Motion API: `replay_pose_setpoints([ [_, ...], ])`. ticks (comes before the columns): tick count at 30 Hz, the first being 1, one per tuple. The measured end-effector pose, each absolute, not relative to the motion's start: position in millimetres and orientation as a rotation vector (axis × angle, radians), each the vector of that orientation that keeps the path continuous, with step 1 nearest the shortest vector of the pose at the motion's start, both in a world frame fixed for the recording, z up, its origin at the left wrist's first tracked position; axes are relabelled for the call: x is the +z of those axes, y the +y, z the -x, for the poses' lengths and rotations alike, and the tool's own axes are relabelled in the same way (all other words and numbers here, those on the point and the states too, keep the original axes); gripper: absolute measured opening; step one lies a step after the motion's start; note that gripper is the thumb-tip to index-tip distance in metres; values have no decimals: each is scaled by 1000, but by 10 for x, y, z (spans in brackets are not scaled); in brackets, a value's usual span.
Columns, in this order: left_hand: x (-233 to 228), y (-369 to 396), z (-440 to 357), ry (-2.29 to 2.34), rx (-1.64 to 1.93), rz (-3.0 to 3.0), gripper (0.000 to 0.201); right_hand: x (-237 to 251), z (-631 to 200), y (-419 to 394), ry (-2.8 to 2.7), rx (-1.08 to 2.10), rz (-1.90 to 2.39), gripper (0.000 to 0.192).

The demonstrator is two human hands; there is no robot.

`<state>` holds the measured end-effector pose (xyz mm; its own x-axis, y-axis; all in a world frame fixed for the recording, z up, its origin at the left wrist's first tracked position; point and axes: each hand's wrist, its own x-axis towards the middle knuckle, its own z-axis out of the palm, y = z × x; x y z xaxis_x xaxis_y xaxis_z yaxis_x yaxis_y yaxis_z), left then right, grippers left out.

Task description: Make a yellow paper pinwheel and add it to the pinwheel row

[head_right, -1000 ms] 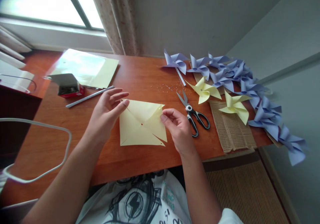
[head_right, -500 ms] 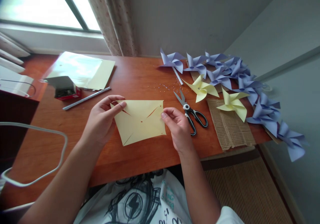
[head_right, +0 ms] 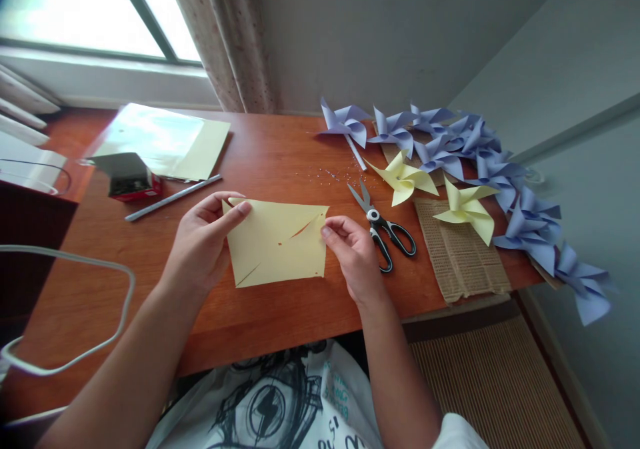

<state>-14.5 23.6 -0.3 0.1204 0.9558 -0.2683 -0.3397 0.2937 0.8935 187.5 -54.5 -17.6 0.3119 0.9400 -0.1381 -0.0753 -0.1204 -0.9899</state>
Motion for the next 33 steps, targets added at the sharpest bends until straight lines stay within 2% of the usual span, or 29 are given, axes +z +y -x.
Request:
replay_pose_setpoints([
  [2, -12, 227, 151, 1049, 1106, -847, 31, -175, -1941, -556, -914, 1010, 1409, 14],
  [6, -25, 209, 147, 1133, 1082, -1059, 35, -82, -2061, -545, -951, 616, 1495, 15],
  [8, -28, 199, 134, 1101, 1050, -1127, 39, 25, -2051, -515, -1073, 527, 1545, 15],
  [13, -63, 174, 122, 1025, 936, -1397, 42, 236, -1820, -363, -1605, 615, 1501, 14],
  [16, -100, 179, 133, 1035, 902, -1538, 40, 196, -1694, -264, -1725, 682, 1462, 16],
  [22, -81, 192, 159, 1127, 1043, -1729, 38, 23, -1629, -229, -1581, 777, 1462, 7],
  [26, 0, 161, 160, 1289, 1281, -1861, 23, -56, -1638, -278, -1381, 845, 1475, 7],
  [29, 17, 134, 140, 1208, 1227, -1747, 15, -98, -1641, -302, -1291, 901, 1446, 7],
  [33, -24, 114, 104, 1085, 1086, -1629, 15, -99, -1626, -315, -1239, 969, 1405, 9],
])
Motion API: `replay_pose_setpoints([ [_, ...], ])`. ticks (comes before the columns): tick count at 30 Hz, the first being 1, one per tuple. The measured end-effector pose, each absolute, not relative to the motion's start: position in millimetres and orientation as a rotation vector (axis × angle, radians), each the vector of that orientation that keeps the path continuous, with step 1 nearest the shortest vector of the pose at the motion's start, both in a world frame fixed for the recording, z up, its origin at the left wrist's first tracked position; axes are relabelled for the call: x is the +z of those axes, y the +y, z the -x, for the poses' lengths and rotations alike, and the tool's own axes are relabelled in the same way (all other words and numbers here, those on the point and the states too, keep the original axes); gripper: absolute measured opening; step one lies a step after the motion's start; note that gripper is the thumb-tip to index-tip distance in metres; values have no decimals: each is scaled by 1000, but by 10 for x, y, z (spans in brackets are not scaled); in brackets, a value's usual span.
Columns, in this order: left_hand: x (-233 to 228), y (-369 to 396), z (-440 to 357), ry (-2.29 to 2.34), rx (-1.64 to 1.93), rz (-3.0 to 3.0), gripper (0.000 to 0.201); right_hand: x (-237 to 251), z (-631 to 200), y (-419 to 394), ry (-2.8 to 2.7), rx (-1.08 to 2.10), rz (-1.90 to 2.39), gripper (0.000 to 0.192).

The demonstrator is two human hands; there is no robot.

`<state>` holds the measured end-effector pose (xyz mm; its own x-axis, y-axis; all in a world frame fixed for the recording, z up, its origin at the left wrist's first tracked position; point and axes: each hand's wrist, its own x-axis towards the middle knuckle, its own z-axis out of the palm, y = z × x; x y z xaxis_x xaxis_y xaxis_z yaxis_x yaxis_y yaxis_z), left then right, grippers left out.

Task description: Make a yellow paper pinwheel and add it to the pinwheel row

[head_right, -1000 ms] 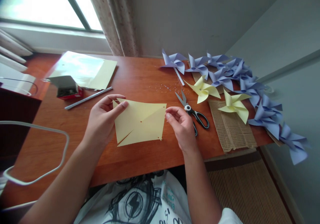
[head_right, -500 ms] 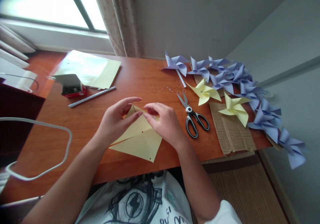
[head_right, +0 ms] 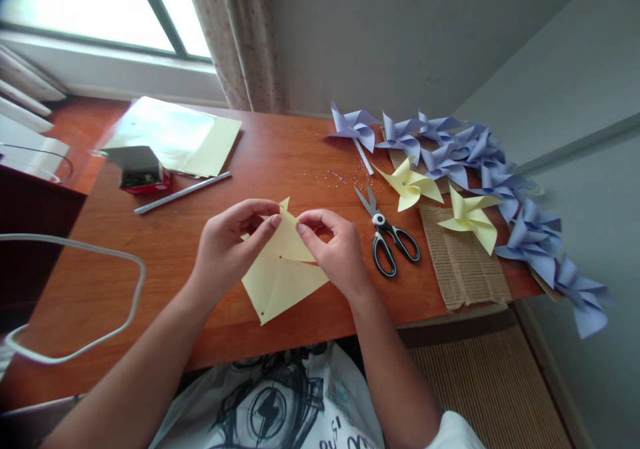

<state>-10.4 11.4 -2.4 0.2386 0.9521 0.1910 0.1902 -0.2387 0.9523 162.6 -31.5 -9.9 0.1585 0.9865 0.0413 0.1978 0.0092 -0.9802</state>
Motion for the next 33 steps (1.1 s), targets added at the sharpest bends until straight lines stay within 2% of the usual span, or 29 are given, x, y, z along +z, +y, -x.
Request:
replay_pose_setpoints([
  [6, -85, 107, 88, 1033, 1041, -1515, 14, -57, -1604, -337, -1232, 1006, 1371, 8],
  [13, -73, 76, 57, 1027, 1017, -1582, 10, 103, -1589, -256, -1473, 725, 1373, 6],
  [18, -87, 82, 68, 1005, 965, -1525, 13, 155, -1590, -191, -1641, 551, 1301, 12],
  [25, -6, 93, 81, 942, 905, -1242, 18, 72, -1646, -248, -1724, 431, 1247, 16],
  [33, 31, 94, 70, 948, 903, -1205, 18, 61, -1622, -292, -1700, 384, 1303, 18],
])
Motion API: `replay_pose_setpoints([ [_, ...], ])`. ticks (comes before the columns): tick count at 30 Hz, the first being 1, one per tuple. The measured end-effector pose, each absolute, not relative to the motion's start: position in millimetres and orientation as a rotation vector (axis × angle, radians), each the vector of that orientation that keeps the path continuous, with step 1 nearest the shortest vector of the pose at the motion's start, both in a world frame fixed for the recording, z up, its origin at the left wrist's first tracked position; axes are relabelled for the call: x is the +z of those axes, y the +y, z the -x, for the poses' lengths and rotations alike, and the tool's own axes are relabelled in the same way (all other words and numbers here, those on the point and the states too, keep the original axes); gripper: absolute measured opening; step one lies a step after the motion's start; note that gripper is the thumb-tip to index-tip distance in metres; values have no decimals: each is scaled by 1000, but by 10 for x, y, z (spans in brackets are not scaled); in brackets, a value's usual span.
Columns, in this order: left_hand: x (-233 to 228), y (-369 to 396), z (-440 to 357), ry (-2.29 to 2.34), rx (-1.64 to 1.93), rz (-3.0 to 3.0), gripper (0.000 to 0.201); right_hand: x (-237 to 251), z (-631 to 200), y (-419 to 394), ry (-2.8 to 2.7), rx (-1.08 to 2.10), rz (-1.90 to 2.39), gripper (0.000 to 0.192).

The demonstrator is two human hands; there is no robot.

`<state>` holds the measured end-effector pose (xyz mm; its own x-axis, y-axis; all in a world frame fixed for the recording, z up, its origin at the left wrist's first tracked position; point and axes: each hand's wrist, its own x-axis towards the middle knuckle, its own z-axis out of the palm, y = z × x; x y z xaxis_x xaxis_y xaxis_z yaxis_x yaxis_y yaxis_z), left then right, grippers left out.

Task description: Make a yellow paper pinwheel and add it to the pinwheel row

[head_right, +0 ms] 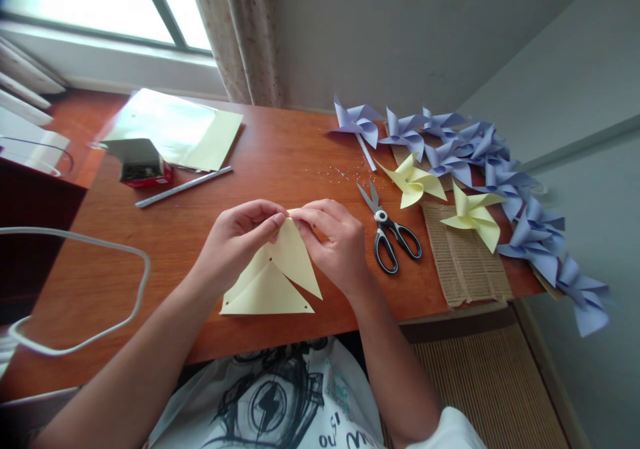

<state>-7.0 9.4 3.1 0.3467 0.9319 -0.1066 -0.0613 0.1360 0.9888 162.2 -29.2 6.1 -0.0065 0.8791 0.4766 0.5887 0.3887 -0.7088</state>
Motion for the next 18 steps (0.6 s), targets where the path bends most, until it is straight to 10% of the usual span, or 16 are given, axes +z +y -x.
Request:
replay_pose_setpoints([
  [18, 31, 104, 79, 912, 879, -1190, 21, 36, -1607, -306, -1736, 348, 1277, 19],
])
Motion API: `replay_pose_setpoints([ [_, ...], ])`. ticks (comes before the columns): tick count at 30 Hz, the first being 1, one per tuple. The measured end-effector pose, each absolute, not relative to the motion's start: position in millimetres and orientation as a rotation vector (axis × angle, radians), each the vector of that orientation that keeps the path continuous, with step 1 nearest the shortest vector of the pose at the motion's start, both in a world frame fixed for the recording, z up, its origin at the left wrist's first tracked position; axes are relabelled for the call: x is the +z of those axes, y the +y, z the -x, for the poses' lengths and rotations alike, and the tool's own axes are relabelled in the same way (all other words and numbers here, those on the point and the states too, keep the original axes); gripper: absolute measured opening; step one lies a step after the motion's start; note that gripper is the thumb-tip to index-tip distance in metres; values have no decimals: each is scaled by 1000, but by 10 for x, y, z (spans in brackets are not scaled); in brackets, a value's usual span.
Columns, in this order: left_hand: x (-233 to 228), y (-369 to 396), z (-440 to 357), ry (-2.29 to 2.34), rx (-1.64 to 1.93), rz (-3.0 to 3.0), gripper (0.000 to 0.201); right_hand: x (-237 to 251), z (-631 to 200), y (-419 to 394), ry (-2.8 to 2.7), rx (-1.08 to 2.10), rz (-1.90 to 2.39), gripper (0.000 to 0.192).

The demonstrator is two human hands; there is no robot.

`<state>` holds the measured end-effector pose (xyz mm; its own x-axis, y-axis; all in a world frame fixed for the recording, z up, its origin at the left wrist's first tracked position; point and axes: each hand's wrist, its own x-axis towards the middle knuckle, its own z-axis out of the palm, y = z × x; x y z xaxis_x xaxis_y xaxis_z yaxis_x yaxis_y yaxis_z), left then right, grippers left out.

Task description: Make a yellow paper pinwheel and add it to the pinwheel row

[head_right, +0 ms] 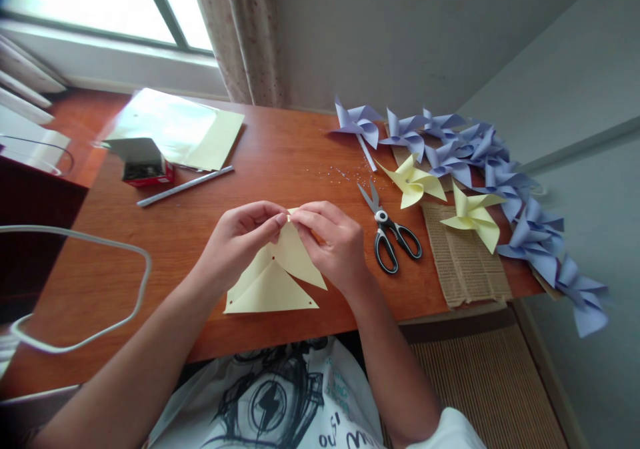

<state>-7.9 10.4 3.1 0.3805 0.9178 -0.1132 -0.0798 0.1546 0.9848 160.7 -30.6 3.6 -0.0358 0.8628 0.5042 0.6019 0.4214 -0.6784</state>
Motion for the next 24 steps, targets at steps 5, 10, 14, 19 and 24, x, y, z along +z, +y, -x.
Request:
replay_pose_setpoints([
  [5, 33, 106, 95, 906, 857, -1200, 25, 20, -1610, -322, -1710, 351, 1287, 19],
  [10, 25, 99, 83, 920, 865, -1184, 24, 60, -1586, -321, -1685, 391, 1283, 18],
  [14, 32, 94, 70, 932, 877, -1181, 25, 89, -1557, -327, -1530, 616, 1357, 11],
  [19, 28, 86, 65, 947, 882, -1214, 25, 49, -1548, -314, -1284, 927, 1383, 15],
  [24, 36, 79, 58, 974, 883, -1241, 27, 17, -1549, -286, -1289, 935, 1362, 11],
])
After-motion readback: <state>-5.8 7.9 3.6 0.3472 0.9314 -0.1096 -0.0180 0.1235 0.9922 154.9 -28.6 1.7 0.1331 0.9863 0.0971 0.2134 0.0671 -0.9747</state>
